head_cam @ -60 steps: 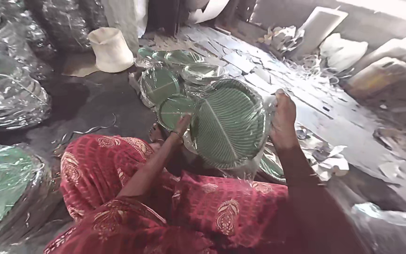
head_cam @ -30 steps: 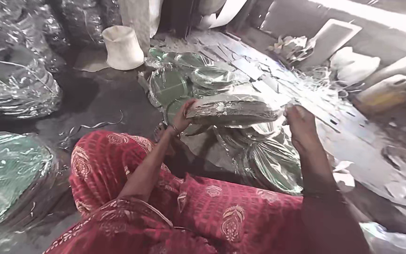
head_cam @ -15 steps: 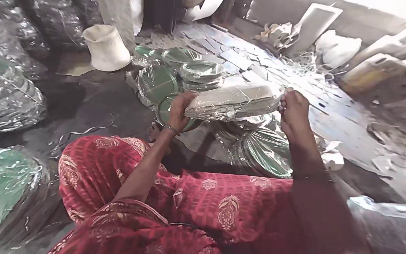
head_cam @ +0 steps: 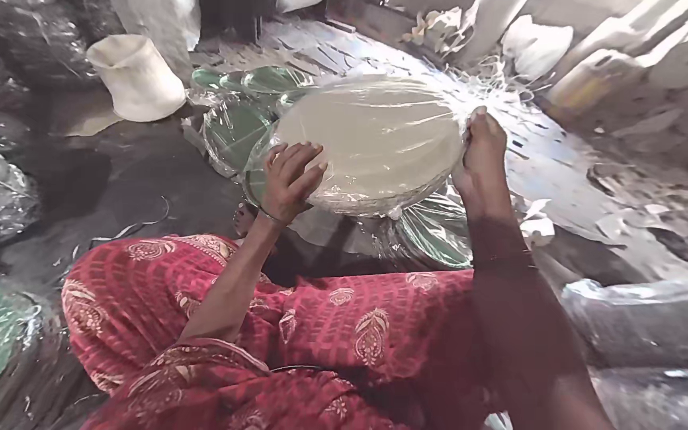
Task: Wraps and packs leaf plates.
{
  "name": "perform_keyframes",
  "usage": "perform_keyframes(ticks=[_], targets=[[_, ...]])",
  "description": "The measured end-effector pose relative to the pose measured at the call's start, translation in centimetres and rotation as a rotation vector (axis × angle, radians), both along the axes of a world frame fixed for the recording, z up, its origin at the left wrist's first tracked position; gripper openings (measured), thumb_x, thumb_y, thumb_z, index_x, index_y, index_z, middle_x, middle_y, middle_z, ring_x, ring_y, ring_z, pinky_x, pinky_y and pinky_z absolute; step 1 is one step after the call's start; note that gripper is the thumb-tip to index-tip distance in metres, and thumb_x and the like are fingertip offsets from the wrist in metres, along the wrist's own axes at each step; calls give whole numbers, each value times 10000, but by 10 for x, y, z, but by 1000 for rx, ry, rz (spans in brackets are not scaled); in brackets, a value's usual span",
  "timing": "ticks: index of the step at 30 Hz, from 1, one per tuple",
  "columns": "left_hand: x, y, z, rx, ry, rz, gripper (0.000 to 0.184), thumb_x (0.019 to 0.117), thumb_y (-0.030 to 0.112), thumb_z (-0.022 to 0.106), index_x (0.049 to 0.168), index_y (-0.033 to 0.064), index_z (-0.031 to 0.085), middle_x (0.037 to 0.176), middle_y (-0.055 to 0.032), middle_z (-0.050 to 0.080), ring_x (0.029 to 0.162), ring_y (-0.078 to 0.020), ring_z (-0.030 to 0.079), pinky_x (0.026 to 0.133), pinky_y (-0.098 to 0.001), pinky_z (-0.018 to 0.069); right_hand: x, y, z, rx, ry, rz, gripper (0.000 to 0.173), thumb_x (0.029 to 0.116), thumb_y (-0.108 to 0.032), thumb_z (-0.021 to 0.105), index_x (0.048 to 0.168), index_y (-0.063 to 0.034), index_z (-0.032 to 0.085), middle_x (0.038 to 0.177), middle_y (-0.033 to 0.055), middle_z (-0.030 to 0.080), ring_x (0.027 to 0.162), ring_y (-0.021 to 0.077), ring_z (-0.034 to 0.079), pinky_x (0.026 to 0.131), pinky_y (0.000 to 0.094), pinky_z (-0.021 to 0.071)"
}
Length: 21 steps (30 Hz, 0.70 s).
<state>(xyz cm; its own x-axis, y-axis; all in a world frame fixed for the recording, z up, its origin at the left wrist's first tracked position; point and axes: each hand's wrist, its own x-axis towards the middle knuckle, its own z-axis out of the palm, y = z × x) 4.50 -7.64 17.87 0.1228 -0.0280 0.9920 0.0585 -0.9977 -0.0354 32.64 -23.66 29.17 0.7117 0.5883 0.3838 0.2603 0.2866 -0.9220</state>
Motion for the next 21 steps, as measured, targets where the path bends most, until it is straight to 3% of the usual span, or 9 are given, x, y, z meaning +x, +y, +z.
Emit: perform_keyframes(ticks=[2, 5, 7, 9, 11, 13, 15, 17, 21], targets=[[3, -6, 2, 31, -7, -21, 190, 1067, 176, 527, 1220, 188, 640, 1347, -81, 657, 1345, -231, 547, 1170, -498, 326, 0, 4, 5, 94, 104, -25, 227, 1110, -275, 404, 947, -175, 526, 740, -68, 529, 674, 61, 567, 691, 281, 544], [12, -21, -2, 42, 4, -8, 182, 1053, 163, 552, 1215, 198, 626, 1359, -66, 641, 1374, -224, 517, 1181, -498, 307, -7, -1, 15, 159, 118, -97, 286, 1117, -287, 402, 1173, -56, 562, 930, 19, 633, 861, 113, 667, 813, 334, 596], [17, -30, -11, 13, 48, 11, 158, 1048, 157, 533, 1196, 189, 581, 1374, -69, 625, 1385, -223, 503, 1187, -488, 298, -9, -5, 25, 160, -4, -167, 322, 1119, -270, 359, 1161, -18, 554, 944, 31, 618, 866, 103, 650, 817, 326, 583], [22, -37, -23, -49, 150, 16, 189, 986, 235, 611, 1149, 148, 569, 1382, -116, 621, 1367, -265, 525, 1175, -511, 307, -15, -10, 40, 177, -98, -214, 315, 1126, -249, 328, 1140, -13, 537, 928, 20, 575, 840, 78, 620, 802, 295, 562], [24, -45, -36, -168, 327, -25, 446, 911, 410, 733, 1192, 85, 614, 1394, -186, 606, 1349, -342, 538, 1169, -579, 307, -23, -12, 50, 207, -165, -241, 334, 1126, -238, 327, 1144, 3, 557, 946, 34, 587, 866, 86, 624, 833, 299, 562], [25, -53, -42, -287, 500, -92, 587, 893, 517, 732, 1209, 27, 667, 1384, -238, 600, 1315, -419, 551, 1131, -656, 343, -29, -9, 53, 150, -254, -272, 341, 1123, -235, 317, 1074, -7, 566, 907, 18, 550, 830, 74, 581, 808, 280, 531], [31, -63, -44, -375, 588, -201, 623, 928, 556, 663, 1248, 21, 671, 1405, -214, 596, 1324, -384, 553, 1151, -619, 352, -30, -6, 52, 58, -319, -262, 327, 1114, -244, 323, 1010, -35, 551, 870, 1, 519, 795, 69, 555, 784, 279, 519], [41, -79, -51, -440, 566, -320, 627, 968, 578, 592, 1235, 13, 638, 1417, -208, 576, 1329, -349, 545, 1149, -555, 395, -25, -7, 46, -3, -338, -236, 350, 1106, -252, 341, 1045, -13, 589, 894, 23, 552, 827, 89, 580, 813, 307, 535], [55, -109, -52, -519, 536, -403, 566, 928, 511, 692, 1085, -32, 662, 1474, -258, 502, 1337, -354, 543, 1092, -469, 489, -25, -6, 40, -12, -205, -238, 297, 1112, -237, 350, 963, -65, 541, 842, 3, 508, 761, 90, 560, 745, 296, 530]])
